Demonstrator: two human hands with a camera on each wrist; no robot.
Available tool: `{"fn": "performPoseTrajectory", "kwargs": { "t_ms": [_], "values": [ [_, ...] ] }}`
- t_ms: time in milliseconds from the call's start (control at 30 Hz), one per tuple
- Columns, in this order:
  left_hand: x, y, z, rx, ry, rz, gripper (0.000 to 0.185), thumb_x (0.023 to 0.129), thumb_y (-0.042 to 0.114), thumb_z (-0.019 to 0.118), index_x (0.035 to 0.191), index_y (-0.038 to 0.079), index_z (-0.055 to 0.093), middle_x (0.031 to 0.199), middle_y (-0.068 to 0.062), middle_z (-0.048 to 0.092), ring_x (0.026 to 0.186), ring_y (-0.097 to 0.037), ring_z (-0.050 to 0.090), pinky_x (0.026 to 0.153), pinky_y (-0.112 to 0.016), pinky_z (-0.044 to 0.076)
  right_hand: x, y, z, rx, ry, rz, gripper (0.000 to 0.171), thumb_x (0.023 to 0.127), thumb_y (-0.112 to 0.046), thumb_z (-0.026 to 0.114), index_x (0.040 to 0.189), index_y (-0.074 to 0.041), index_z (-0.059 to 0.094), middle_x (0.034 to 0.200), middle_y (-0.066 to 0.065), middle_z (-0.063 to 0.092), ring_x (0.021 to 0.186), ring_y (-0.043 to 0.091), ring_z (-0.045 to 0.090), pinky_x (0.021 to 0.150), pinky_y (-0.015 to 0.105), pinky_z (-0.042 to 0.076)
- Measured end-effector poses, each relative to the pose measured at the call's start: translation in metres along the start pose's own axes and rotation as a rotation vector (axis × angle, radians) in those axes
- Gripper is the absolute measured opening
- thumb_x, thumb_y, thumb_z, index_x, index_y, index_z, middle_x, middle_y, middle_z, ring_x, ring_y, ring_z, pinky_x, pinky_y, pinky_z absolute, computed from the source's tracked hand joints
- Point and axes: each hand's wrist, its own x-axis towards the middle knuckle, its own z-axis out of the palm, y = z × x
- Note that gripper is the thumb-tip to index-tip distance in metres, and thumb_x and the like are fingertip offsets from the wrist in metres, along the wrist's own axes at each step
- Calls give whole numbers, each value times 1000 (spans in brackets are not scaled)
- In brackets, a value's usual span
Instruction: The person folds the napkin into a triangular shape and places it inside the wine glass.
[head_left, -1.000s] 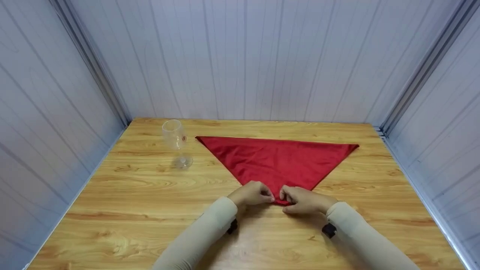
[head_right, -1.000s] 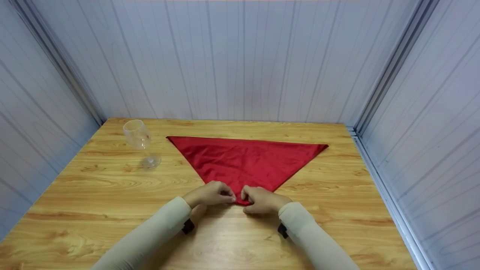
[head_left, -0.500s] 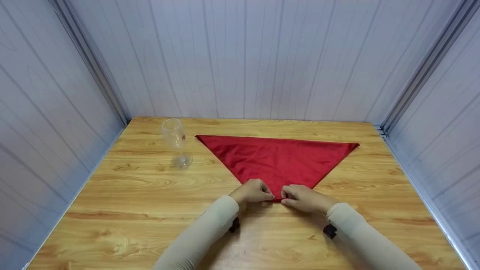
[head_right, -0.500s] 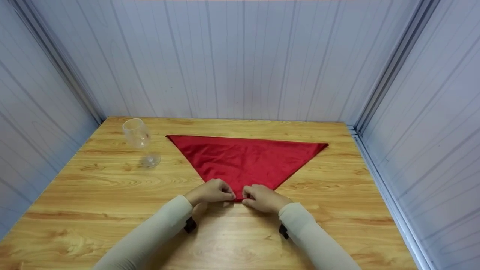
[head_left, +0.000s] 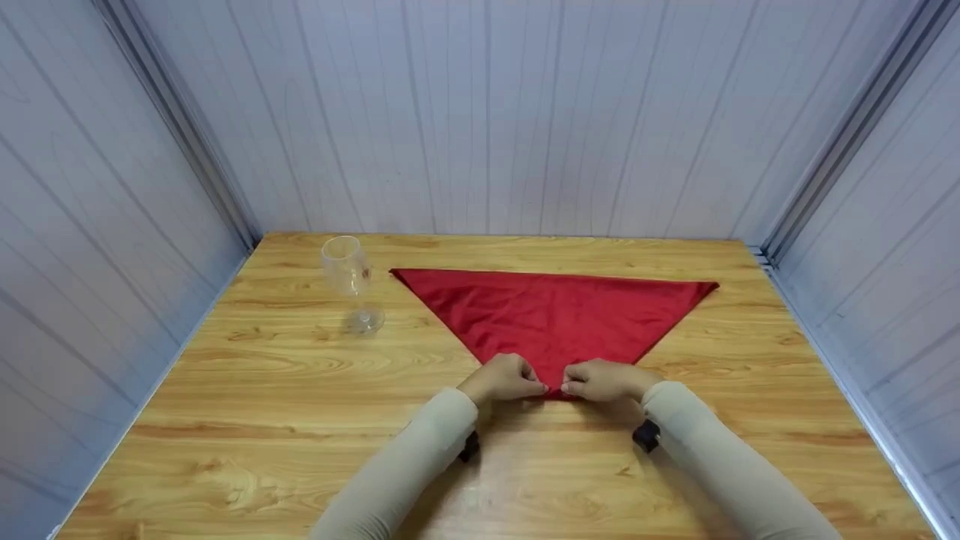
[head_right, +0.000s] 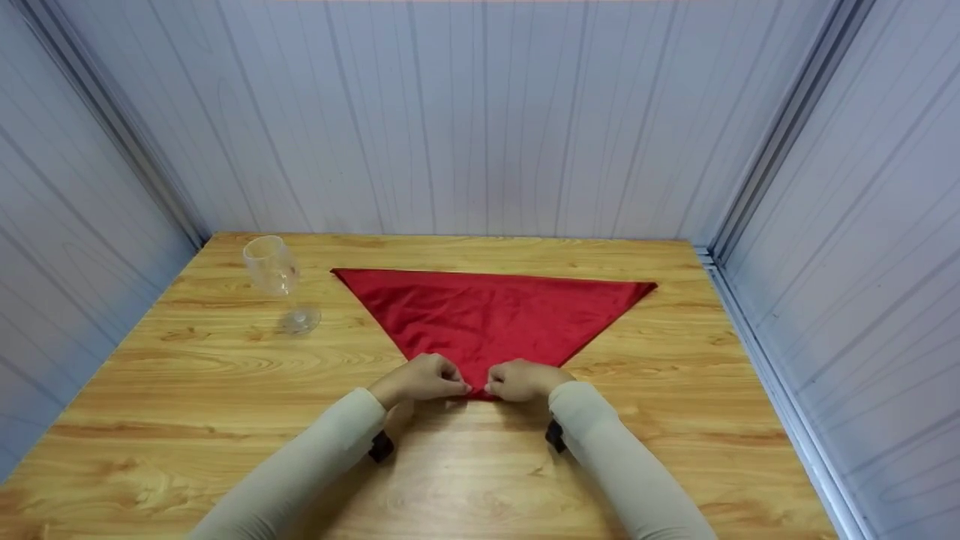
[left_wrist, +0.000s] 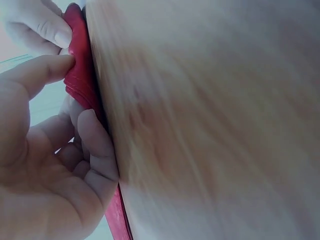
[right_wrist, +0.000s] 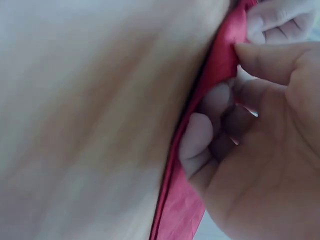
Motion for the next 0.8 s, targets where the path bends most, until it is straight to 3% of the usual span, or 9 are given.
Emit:
{"fn": "performPoseTrajectory", "kwargs": {
  "t_ms": [167, 333, 467, 600, 800],
  "values": [
    [1, -1, 2, -14, 15, -7, 25, 91, 29, 74, 71, 14, 74, 57, 11, 56, 59, -4, 48, 57, -19, 40, 5, -1, -5, 37, -14, 105, 19, 101, -26, 60, 87, -13, 55, 75, -4, 50, 71, 11, 46, 69, 31, 39],
    [1, -4, 0, -17, 14, 15, 26, 91, 29, 74, 70, 15, 72, 57, 11, 55, 59, -4, 47, 56, -20, 39, 6, 0, -3, 72, 17, 92, 18, 101, -25, 62, 88, -13, 57, 74, -5, 50, 71, 11, 47, 70, 31, 40],
    [2, -6, -5, 8, -21, 80, 18, 91, 26, 75, 77, 15, 72, 64, 11, 59, 63, -3, 51, 62, -19, 42, 5, 3, -1, 92, 51, 78, 18, 100, -25, 64, 87, -13, 59, 72, -5, 49, 70, 10, 46, 69, 31, 39],
    [-1, -7, -11, 131, -25, 203, 9, 88, 18, 79, 91, 13, 73, 78, 7, 66, 75, -5, 58, 71, -20, 48, 4, 4, -1, 106, 55, 71, 17, 100, -26, 64, 89, -14, 60, 75, -5, 52, 71, 11, 47, 70, 32, 40],
    [-13, -2, -15, 433, 22, 371, 21, 84, 15, 83, 104, 19, 79, 96, 8, 72, 93, -8, 63, 84, -23, 50, 3, 6, -1, 118, 58, 54, 19, 99, -28, 65, 88, -13, 60, 75, -6, 51, 71, 10, 47, 69, 31, 40]
  ]
}}
